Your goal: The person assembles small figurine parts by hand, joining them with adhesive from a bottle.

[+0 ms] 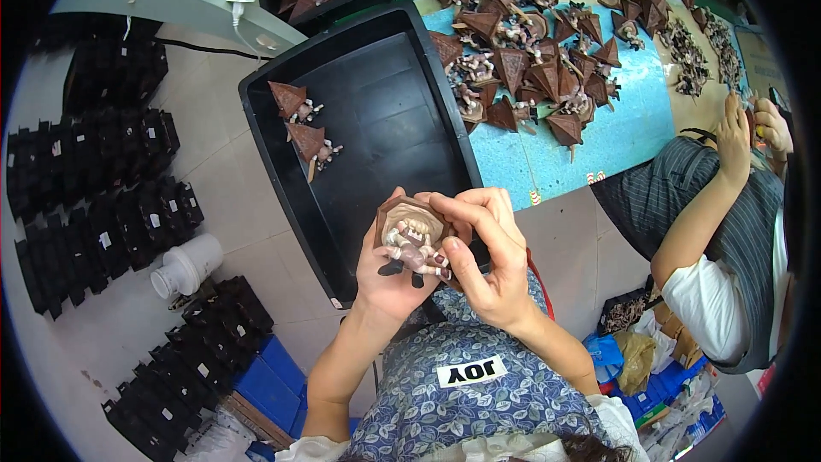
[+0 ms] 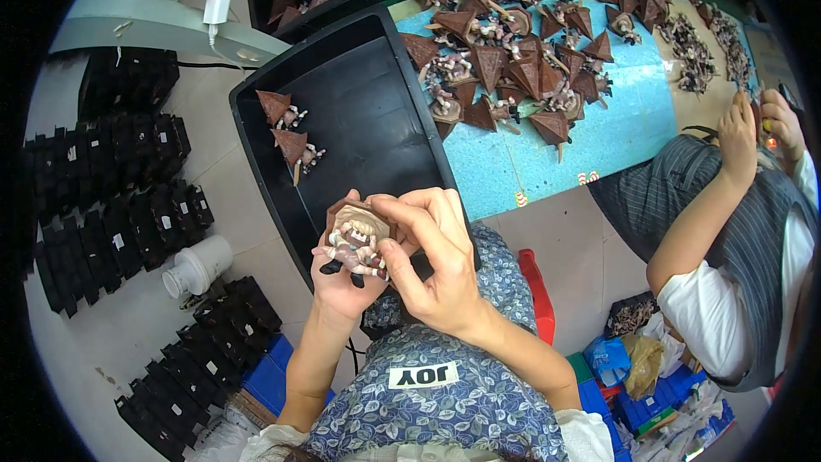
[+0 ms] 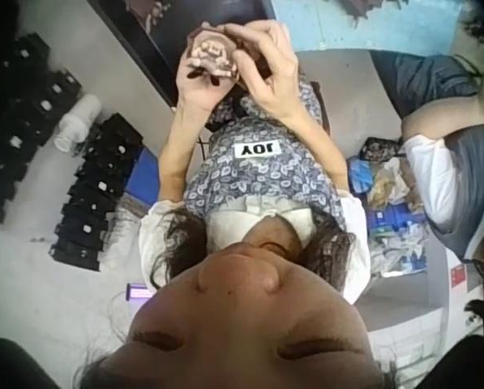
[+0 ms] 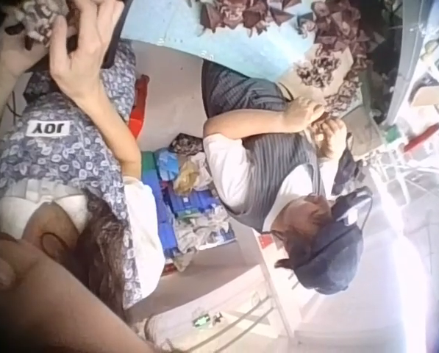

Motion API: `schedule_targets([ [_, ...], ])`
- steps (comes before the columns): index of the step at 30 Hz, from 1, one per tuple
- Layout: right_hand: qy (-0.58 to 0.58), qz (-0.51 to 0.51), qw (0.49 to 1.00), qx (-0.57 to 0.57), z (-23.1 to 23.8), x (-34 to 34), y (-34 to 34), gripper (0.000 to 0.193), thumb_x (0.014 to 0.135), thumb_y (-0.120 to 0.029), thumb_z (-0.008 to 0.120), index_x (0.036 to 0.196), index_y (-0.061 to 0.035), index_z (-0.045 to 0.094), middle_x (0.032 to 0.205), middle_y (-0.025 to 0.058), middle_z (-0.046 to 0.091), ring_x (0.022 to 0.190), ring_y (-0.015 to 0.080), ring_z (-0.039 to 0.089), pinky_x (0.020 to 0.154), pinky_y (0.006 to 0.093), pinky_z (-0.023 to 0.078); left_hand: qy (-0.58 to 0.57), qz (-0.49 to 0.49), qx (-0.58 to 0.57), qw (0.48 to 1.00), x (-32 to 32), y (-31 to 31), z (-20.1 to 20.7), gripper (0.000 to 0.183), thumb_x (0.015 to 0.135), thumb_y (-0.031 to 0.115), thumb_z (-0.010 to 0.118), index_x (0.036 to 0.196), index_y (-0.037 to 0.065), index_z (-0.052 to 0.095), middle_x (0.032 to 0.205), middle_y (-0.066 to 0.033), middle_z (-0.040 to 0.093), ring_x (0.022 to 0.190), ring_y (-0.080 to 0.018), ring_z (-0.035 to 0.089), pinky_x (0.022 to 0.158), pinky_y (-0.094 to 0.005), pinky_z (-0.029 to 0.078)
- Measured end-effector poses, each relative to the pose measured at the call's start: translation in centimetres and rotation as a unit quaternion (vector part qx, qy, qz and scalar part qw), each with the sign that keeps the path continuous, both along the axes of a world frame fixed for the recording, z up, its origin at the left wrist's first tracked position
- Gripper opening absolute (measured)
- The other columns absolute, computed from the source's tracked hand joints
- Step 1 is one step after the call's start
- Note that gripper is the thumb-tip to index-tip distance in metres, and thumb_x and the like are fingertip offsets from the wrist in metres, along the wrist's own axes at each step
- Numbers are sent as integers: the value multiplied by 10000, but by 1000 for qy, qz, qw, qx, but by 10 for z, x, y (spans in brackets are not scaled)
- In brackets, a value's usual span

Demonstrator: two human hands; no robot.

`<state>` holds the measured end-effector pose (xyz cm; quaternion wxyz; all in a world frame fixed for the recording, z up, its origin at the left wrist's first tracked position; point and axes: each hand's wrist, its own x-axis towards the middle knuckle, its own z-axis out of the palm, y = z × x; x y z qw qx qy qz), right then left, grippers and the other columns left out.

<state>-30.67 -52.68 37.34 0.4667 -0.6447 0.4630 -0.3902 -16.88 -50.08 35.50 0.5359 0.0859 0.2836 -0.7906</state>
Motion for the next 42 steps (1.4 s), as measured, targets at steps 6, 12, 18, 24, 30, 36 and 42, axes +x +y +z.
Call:
schedule_targets([
  [6,-13,-3,999,37,-8,-3,10,329,753,-10,612,1079,34,630,946,146,561,863,250,513,764,344,436,-49,-20,71,996,-2,8,2,364,970,355,465,1049,45,639,975,-108,683,935,-248,661,791,-389,552],
  [12,-94,-38,992,71,-11,4,10,321,681,-9,571,996,40,607,986,161,599,883,265,518,793,352,433,-118,-57,47,990,-2,0,4,339,972,333,459,993,42,633,949,-78,675,906,-222,656,809,-363,534],
  [18,-90,-55,994,29,-3,8,10,303,730,-34,598,1023,39,608,994,158,600,880,267,512,800,347,426,-83,5,43,996,-8,-6,5,307,972,298,470,989,35,628,973,-99,633,938,-247,651,836,-406,553],
  [24,-82,-39,995,45,-10,6,-21,507,795,-187,728,1222,15,546,1135,170,533,1020,310,551,902,360,438,-133,-1,-9,991,10,-4,-16,279,949,322,509,1030,81,626,1006,-73,655,1018,-214,603,903,-373,510],
  [30,21,105,986,-129,32,7,-26,584,686,-74,756,1230,11,560,1122,163,572,976,293,579,862,362,470,-250,128,-67,957,2,6,1,332,1000,295,448,1274,119,507,1213,-82,596,1116,-231,586,915,-396,509],
  [36,57,157,964,-207,58,-4,-40,596,617,34,741,1194,25,595,1041,155,608,890,304,589,767,369,486,-330,-56,-167,927,33,-13,64,512,1019,417,349,1395,74,409,1156,-107,596,1044,-196,620,845,-346,553],
  [42,9,171,971,-164,62,-7,-39,568,610,30,745,1163,27,617,1015,156,628,879,299,614,761,358,493,-495,-82,-183,845,23,-3,72,405,1032,335,367,1214,-1,501,1084,-88,613,941,-105,621,758,-248,538],
])
